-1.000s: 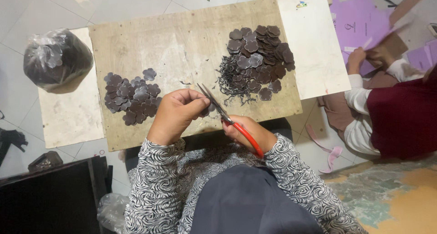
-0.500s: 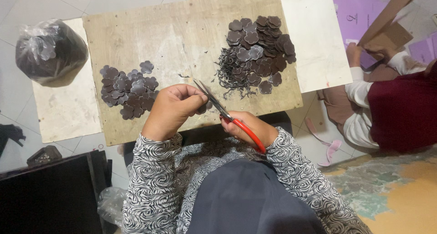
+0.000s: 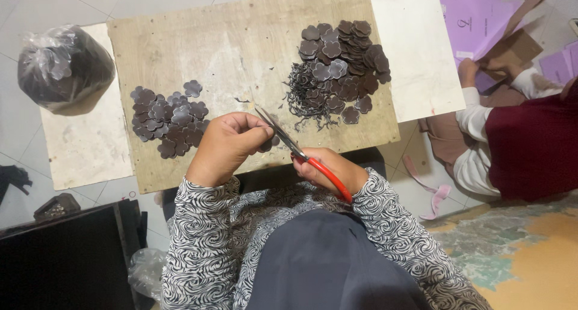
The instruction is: The person uses red-handled scissors to trim the edges of small dark flower-shaped pieces of material. They hold each piece with the left hand and cut with the right, placing finished pieces into a growing pile on the table. A second person folds purple boxes in the background.
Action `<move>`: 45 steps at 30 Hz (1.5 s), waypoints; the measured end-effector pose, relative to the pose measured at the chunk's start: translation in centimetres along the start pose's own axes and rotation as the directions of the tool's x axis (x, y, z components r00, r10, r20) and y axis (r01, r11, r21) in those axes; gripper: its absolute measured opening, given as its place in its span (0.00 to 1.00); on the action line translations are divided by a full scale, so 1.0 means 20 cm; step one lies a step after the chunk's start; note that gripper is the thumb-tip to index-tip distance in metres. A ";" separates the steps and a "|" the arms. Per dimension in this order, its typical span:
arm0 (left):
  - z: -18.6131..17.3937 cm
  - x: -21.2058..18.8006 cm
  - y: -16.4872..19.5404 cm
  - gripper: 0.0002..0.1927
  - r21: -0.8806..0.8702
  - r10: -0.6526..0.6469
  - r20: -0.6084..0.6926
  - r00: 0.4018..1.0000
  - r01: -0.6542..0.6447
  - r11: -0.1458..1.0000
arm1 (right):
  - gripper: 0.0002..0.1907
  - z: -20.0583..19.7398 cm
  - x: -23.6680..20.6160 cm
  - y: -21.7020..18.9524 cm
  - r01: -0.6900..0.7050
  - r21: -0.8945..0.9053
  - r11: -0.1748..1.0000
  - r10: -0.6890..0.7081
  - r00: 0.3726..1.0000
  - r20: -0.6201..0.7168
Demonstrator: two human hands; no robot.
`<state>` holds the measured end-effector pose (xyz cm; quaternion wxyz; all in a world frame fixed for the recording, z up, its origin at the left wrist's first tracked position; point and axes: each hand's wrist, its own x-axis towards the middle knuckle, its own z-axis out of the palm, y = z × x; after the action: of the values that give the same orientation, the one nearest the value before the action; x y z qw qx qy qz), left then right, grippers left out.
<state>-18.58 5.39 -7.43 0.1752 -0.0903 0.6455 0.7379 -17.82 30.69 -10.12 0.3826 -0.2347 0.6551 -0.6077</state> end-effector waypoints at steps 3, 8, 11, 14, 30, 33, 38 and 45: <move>-0.01 0.00 -0.02 0.06 -0.006 -0.006 0.006 1.000 0.006 1.000 | 0.23 0.00 0.00 0.03 0.003 -0.008 1.000 -0.003 1.000 -0.010; -0.02 0.02 -0.06 0.07 0.010 -0.012 0.003 1.000 0.012 1.000 | 0.19 0.02 0.02 0.09 -0.046 0.025 0.999 0.046 0.998 -0.035; -0.03 0.01 -0.08 0.07 0.029 -0.018 0.005 1.000 0.018 0.999 | 0.20 0.03 0.02 0.12 -0.029 0.036 0.999 0.031 0.999 -0.039; -0.04 0.00 -0.14 0.07 0.013 -0.020 0.016 1.000 0.020 1.000 | 0.19 0.05 0.02 0.18 -0.054 0.032 0.998 0.055 0.998 -0.041; 0.09 -0.19 0.07 0.07 0.033 -0.002 0.021 1.000 0.001 0.999 | 0.23 0.08 -0.20 -0.04 0.019 -0.114 0.993 -0.029 0.996 -0.089; 0.18 -0.23 0.15 0.07 0.026 0.004 0.029 1.000 -0.004 1.000 | 0.26 0.05 -0.30 -0.10 -0.081 -0.075 0.994 0.072 0.990 -0.125; 0.26 -0.28 0.19 0.08 0.026 0.027 0.033 0.999 -0.028 0.999 | 0.24 0.00 -0.42 -0.14 0.019 -0.130 0.991 -0.052 0.965 -0.259; 0.02 -0.18 -0.41 0.10 0.417 0.165 -0.306 0.937 -0.024 0.909 | 0.21 0.07 -0.36 0.40 -0.011 0.224 0.975 0.101 0.914 -0.393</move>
<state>-12.18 6.15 -13.73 0.0413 -0.1440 0.8086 0.5689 -11.15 36.62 -16.39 0.2804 -0.0428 0.6560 -0.6995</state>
